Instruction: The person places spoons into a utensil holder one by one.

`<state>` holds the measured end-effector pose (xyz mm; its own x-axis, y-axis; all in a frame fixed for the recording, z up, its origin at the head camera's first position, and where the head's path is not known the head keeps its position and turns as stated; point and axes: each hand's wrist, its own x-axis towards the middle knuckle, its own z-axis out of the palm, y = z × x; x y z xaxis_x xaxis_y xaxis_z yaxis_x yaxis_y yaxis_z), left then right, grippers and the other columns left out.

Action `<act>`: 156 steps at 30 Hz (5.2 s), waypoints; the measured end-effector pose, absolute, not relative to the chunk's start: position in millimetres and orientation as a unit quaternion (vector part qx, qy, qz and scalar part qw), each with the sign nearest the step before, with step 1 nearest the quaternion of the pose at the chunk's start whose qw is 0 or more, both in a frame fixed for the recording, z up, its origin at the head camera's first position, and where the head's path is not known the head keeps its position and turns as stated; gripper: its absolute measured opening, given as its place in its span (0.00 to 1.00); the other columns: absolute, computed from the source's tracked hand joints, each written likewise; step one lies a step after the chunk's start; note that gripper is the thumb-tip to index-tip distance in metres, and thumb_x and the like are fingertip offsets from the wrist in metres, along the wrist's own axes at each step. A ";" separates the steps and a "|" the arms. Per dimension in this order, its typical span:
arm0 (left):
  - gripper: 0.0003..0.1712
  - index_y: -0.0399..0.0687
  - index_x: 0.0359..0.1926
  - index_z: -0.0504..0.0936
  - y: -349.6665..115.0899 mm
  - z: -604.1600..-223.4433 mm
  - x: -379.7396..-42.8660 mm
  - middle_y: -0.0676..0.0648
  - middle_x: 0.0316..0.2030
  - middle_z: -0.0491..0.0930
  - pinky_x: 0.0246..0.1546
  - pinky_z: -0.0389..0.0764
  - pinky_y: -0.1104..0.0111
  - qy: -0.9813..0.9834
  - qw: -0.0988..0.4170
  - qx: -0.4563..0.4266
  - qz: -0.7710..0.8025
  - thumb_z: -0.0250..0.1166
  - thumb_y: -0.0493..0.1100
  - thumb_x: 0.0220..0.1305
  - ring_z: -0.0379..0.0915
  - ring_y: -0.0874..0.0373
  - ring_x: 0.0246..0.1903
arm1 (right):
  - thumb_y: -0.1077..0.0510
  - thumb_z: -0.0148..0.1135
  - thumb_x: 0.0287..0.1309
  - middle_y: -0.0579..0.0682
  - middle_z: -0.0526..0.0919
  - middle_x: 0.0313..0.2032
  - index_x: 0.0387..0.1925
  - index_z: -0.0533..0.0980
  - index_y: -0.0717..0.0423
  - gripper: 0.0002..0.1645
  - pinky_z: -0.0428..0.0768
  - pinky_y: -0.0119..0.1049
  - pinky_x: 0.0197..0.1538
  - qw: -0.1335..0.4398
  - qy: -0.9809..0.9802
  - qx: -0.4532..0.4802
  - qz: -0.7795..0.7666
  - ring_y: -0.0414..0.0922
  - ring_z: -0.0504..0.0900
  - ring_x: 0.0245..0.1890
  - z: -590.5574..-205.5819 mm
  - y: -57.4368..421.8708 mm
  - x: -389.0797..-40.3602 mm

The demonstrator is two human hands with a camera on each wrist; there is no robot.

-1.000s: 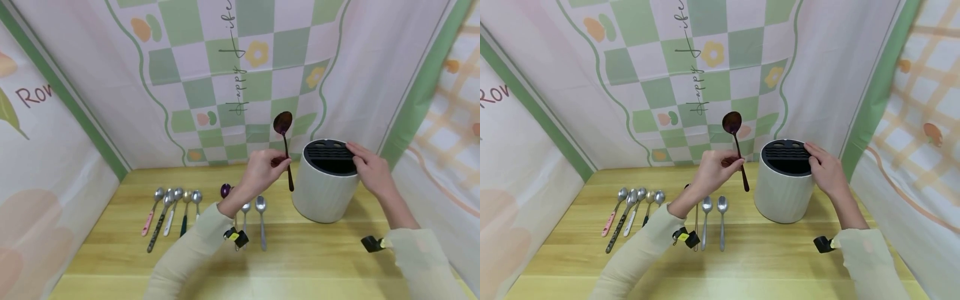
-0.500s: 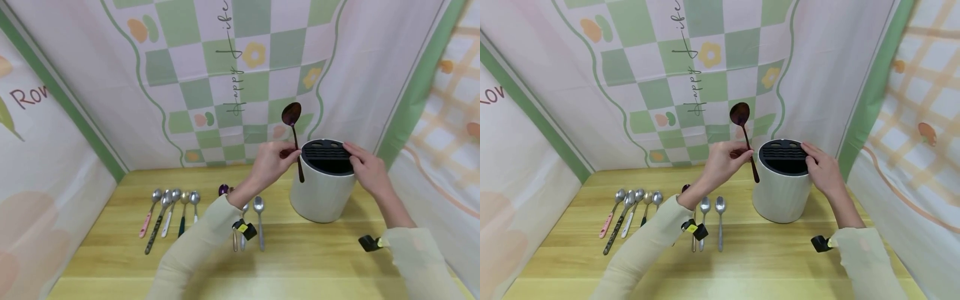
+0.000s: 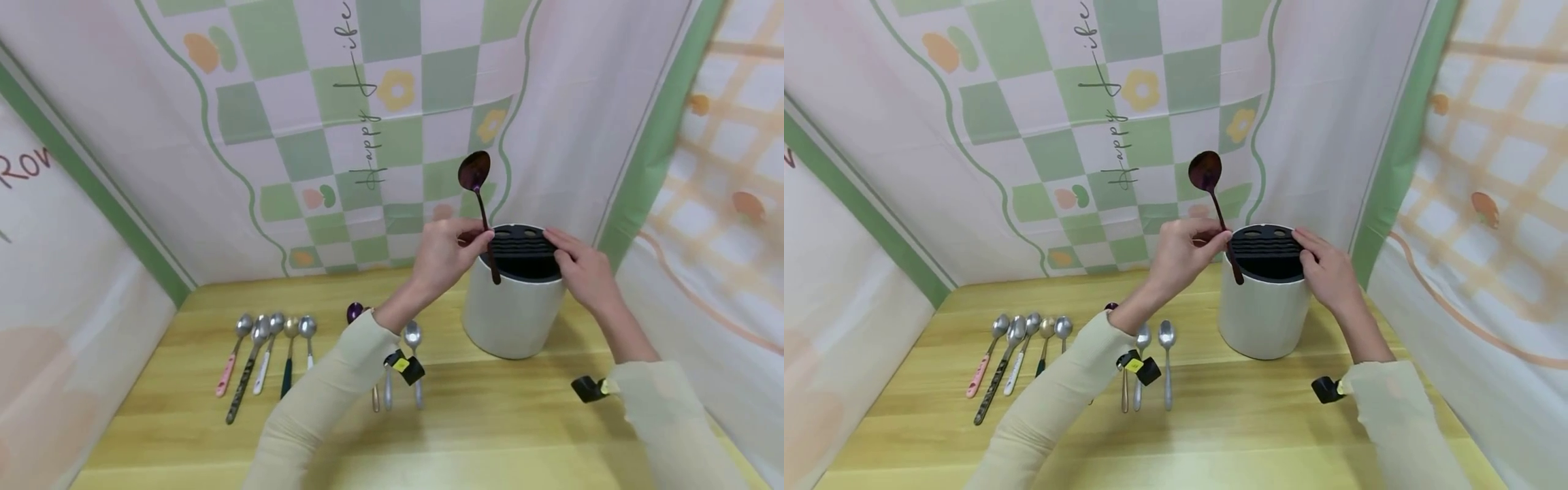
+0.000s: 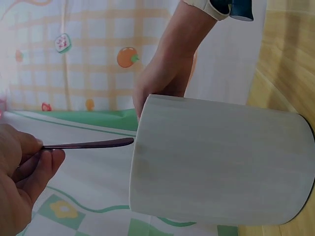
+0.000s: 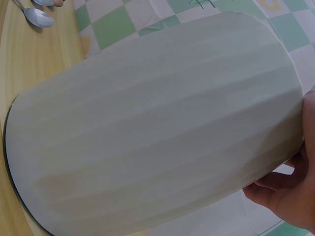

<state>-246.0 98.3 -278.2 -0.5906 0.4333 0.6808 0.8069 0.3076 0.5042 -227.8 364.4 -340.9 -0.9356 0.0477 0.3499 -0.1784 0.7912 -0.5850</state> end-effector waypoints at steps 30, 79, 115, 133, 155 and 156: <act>0.11 0.47 0.42 0.90 144.3 -276.8 -257.5 0.51 0.37 0.90 0.37 0.75 0.89 -0.798 0.232 -0.406 -0.380 0.63 0.45 0.70 0.85 0.65 0.35 | 0.52 0.35 0.75 0.59 0.65 0.72 0.71 0.67 0.54 0.29 0.60 0.69 0.68 0.176 -0.934 0.019 0.309 0.69 0.60 0.71 -341.2 358.7 -226.1; 0.16 0.54 0.28 0.81 197.9 -298.4 -258.1 0.58 0.28 0.82 0.33 0.76 0.79 -0.876 0.146 -0.400 -0.224 0.55 0.48 0.75 0.79 0.68 0.30 | 0.51 0.35 0.76 0.62 0.66 0.71 0.70 0.67 0.55 0.29 0.62 0.70 0.66 0.187 -0.933 0.008 0.307 0.72 0.61 0.69 -342.7 361.1 -221.4; 0.09 0.59 0.36 0.86 202.2 -305.4 -261.3 0.63 0.28 0.83 0.28 0.70 0.83 -0.881 0.131 -0.376 -0.256 0.62 0.52 0.70 0.75 0.73 0.26 | 0.56 0.36 0.73 0.65 0.71 0.66 0.63 0.73 0.63 0.28 0.67 0.69 0.61 0.218 -0.926 0.022 0.306 0.73 0.67 0.65 -346.1 359.7 -224.5; 0.11 0.48 0.49 0.86 167.1 -293.7 -263.8 0.56 0.40 0.89 0.37 0.74 0.89 -0.862 0.071 -0.381 -0.327 0.63 0.44 0.70 0.82 0.73 0.38 | 0.54 0.36 0.75 0.62 0.67 0.70 0.68 0.69 0.59 0.28 0.61 0.68 0.68 0.211 -0.923 0.021 0.321 0.71 0.63 0.69 -347.5 360.6 -225.6; 0.08 0.38 0.45 0.85 43.4 -330.2 -244.9 0.44 0.38 0.88 0.35 0.80 0.84 -0.841 0.073 -0.308 -0.439 0.64 0.36 0.68 0.84 0.61 0.35 | 0.53 0.33 0.76 0.60 0.62 0.73 0.71 0.65 0.57 0.29 0.56 0.67 0.72 0.186 -0.929 0.024 0.320 0.69 0.58 0.72 -347.1 359.8 -227.5; 0.08 0.38 0.45 0.85 39.4 -332.2 -243.9 0.44 0.38 0.88 0.35 0.80 0.84 -0.842 0.074 -0.304 -0.439 0.64 0.36 0.68 0.85 0.61 0.35 | 0.53 0.33 0.76 0.60 0.62 0.73 0.71 0.65 0.57 0.29 0.56 0.67 0.72 0.187 -0.929 0.024 0.319 0.69 0.58 0.72 -346.9 359.7 -227.3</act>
